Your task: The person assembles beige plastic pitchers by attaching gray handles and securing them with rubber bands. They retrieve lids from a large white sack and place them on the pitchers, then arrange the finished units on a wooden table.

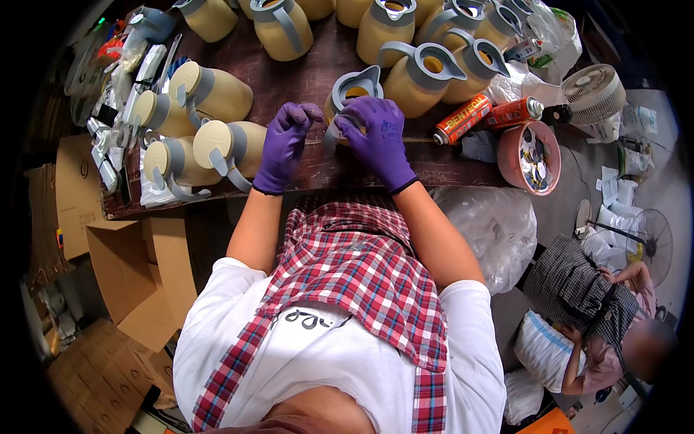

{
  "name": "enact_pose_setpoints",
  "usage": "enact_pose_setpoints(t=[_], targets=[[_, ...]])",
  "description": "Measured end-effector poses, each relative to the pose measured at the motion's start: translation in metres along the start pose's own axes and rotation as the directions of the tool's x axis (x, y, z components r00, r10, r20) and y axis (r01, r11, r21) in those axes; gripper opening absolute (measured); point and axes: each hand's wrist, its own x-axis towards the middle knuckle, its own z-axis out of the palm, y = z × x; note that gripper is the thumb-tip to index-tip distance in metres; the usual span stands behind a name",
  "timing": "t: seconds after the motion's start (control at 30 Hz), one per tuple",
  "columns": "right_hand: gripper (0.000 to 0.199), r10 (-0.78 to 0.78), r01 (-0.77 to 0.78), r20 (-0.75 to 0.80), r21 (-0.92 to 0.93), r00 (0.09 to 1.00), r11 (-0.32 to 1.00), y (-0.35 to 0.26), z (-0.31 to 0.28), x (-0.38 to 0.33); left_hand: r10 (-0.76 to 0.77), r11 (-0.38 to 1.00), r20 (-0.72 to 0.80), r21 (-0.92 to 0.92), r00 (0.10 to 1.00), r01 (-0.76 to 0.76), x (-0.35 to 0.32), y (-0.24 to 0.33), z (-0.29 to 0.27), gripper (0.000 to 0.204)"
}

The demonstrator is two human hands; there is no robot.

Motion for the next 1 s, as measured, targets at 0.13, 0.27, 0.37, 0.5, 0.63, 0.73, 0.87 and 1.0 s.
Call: enact_pose_setpoints(t=[0.13, 0.27, 0.37, 0.5, 0.63, 0.73, 0.87, 1.0], targets=[[0.021, 0.007, -0.007, -0.008, 0.006, 1.000, 1.000, 0.001, -0.004, -0.001, 0.001, 0.998, 0.031, 0.058, 1.000, -0.003, 0.003, 0.000, -0.004, 0.007], [0.022, 0.023, -0.023, -0.020, 0.006, 1.000, 1.000, 0.000, -0.003, -0.002, -0.235, 0.971, 0.035, -0.044, 0.971, 0.237, 0.001, 0.012, -0.005, 0.007], [0.022, 0.031, -0.032, -0.012, -0.009, 0.999, 0.999, 0.004, -0.002, -0.003, -0.265, 0.962, -0.018, 0.071, 0.964, 0.265, 0.006, 0.013, 0.006, 0.011], [0.022, 0.019, -0.019, -0.041, -0.005, 0.999, 1.000, 0.010, -0.001, -0.005, -0.282, 0.882, -0.119, 0.359, 0.952, 0.306, 0.008, 0.018, 0.036, 0.024], [0.021, -0.006, 0.006, -0.016, 0.027, 1.000, 1.000, 0.016, -0.008, -0.008, -0.005, 0.721, -0.028, 0.693, 1.000, 0.023, 0.011, 0.005, 0.050, 0.029], [0.022, -0.040, 0.039, 0.001, 0.062, 0.999, 0.997, 0.026, -0.014, -0.011, -0.009, 0.610, -0.027, 0.792, 1.000, 0.027, 0.016, 0.006, 0.059, 0.027], [0.028, -0.075, 0.062, 0.100, 0.133, 0.992, 0.989, 0.032, -0.029, -0.011, -0.089, 0.593, -0.087, 0.796, 0.992, 0.122, 0.022, 0.004, 0.064, 0.027], [0.037, -0.188, 0.146, 0.156, 0.249, 0.970, 0.957, 0.036, -0.045, -0.008, -0.157, 0.761, -0.073, 0.627, 0.985, 0.167, 0.028, 0.012, 0.051, 0.027]])
